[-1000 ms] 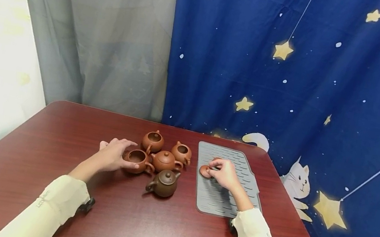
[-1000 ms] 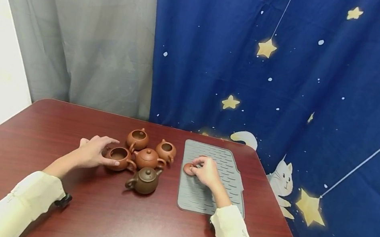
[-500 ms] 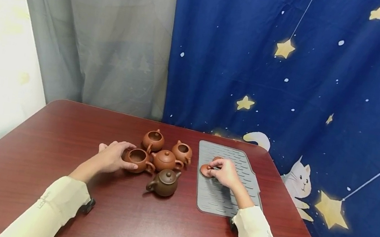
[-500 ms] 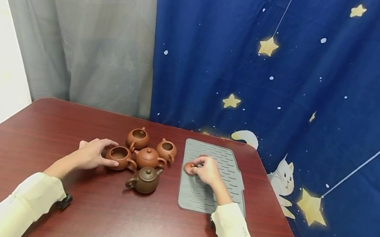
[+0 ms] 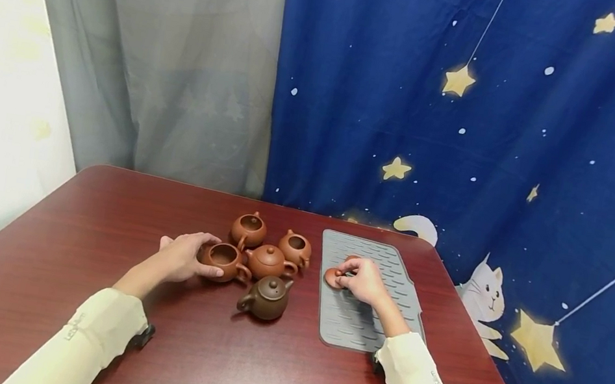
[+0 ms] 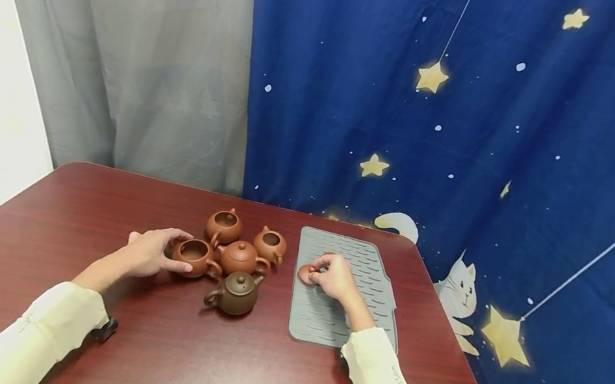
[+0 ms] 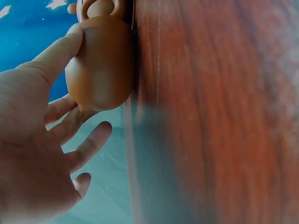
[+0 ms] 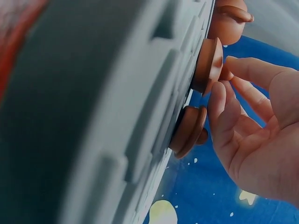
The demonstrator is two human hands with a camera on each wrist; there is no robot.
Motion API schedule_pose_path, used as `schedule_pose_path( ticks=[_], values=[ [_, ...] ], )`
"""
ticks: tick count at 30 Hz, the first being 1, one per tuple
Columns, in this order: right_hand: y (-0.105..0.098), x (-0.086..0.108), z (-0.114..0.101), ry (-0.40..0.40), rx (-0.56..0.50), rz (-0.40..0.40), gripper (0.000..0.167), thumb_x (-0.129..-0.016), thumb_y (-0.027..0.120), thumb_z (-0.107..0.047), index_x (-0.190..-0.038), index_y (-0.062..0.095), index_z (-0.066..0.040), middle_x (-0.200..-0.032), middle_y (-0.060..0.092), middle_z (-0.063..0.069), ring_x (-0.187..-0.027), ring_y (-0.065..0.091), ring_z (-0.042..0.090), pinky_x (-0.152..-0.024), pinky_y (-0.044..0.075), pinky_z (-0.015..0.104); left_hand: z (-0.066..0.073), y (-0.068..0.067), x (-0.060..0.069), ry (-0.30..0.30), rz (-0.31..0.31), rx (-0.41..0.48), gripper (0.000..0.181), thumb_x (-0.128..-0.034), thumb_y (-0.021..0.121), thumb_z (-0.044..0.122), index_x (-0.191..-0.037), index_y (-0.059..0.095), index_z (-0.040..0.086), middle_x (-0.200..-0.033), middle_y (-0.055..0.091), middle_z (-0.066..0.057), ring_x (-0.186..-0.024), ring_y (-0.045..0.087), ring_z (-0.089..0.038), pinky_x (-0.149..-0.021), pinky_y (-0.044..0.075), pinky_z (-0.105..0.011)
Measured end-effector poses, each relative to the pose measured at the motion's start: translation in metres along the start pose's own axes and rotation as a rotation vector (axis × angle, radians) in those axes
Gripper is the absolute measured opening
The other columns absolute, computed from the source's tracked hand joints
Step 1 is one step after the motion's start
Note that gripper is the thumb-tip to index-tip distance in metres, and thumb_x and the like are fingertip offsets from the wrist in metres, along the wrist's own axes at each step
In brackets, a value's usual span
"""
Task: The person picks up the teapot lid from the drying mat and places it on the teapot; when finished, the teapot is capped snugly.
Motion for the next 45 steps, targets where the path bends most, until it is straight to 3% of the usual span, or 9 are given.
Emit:
schedule_pose_path(
  ticks=[13,22,32,35,42,45],
  values=[
    [0.001,-0.002,-0.005,0.006,0.066,0.034,0.007,-0.079,0.081,-0.006,-0.085,0.077,-0.009,-0.083,0.071,-0.002,-0.091,0.068,0.023,-0.081,0.052,0.042,0.000,0.000,-0.001,-0.006,-0.029,-0.008,0.075,-0.0755,0.079,0.057,-0.133,0.059,0.013,-0.129,0.063,-0.012,-0.116,0.058,-0.034,-0.079,0.027,-0.051],
    [-0.001,-0.002,-0.011,0.005,0.049,0.084,0.006,-0.079,0.081,-0.008,-0.083,0.077,-0.010,-0.080,0.072,-0.002,-0.085,0.067,0.020,-0.075,0.052,0.038,-0.002,-0.002,0.000,-0.005,-0.007,-0.002,0.073,-0.0758,0.080,0.056,-0.132,0.059,0.014,-0.129,0.063,-0.011,-0.116,0.058,-0.034,-0.078,0.028,-0.050],
    [0.000,0.000,-0.021,0.027,0.024,0.150,0.006,-0.080,0.082,-0.015,-0.079,0.077,-0.013,-0.079,0.072,-0.003,-0.072,0.061,0.013,-0.061,0.048,0.029,-0.002,0.003,-0.003,-0.013,-0.038,0.008,0.074,-0.0764,0.079,0.056,-0.134,0.057,0.015,-0.131,0.062,-0.011,-0.118,0.057,-0.034,-0.080,0.028,-0.050],
    [0.000,0.000,-0.025,0.009,0.014,0.178,0.006,-0.080,0.082,-0.016,-0.078,0.077,-0.014,-0.079,0.072,-0.003,-0.074,0.060,0.015,-0.061,0.047,0.029,-0.003,0.002,-0.003,-0.014,-0.035,0.013,0.074,-0.0766,0.079,0.056,-0.134,0.057,0.015,-0.132,0.061,-0.011,-0.118,0.056,-0.034,-0.079,0.028,-0.051],
    [0.000,0.004,-0.035,-0.014,-0.028,0.208,0.005,-0.078,0.082,-0.013,-0.078,0.077,-0.012,-0.079,0.073,-0.002,-0.091,0.065,0.030,-0.075,0.049,0.036,-0.003,0.002,-0.002,-0.017,-0.030,0.012,0.074,-0.0768,0.079,0.055,-0.134,0.057,0.014,-0.132,0.061,-0.011,-0.118,0.057,-0.033,-0.079,0.028,-0.051],
    [0.001,0.005,-0.039,-0.009,-0.036,0.216,0.006,-0.078,0.082,-0.014,-0.080,0.078,-0.012,-0.080,0.073,-0.002,-0.079,0.064,0.026,-0.067,0.048,0.032,-0.003,0.002,-0.001,-0.024,-0.036,0.013,0.074,-0.0768,0.079,0.055,-0.134,0.057,0.014,-0.132,0.062,-0.011,-0.117,0.057,-0.032,-0.078,0.028,-0.049]
  ],
)
Point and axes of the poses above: each hand's wrist, its own x-axis away from the middle knuckle, its own y-axis out of the palm, z = x × y, the point moved 7 cm from there along -x, towards the middle knuckle
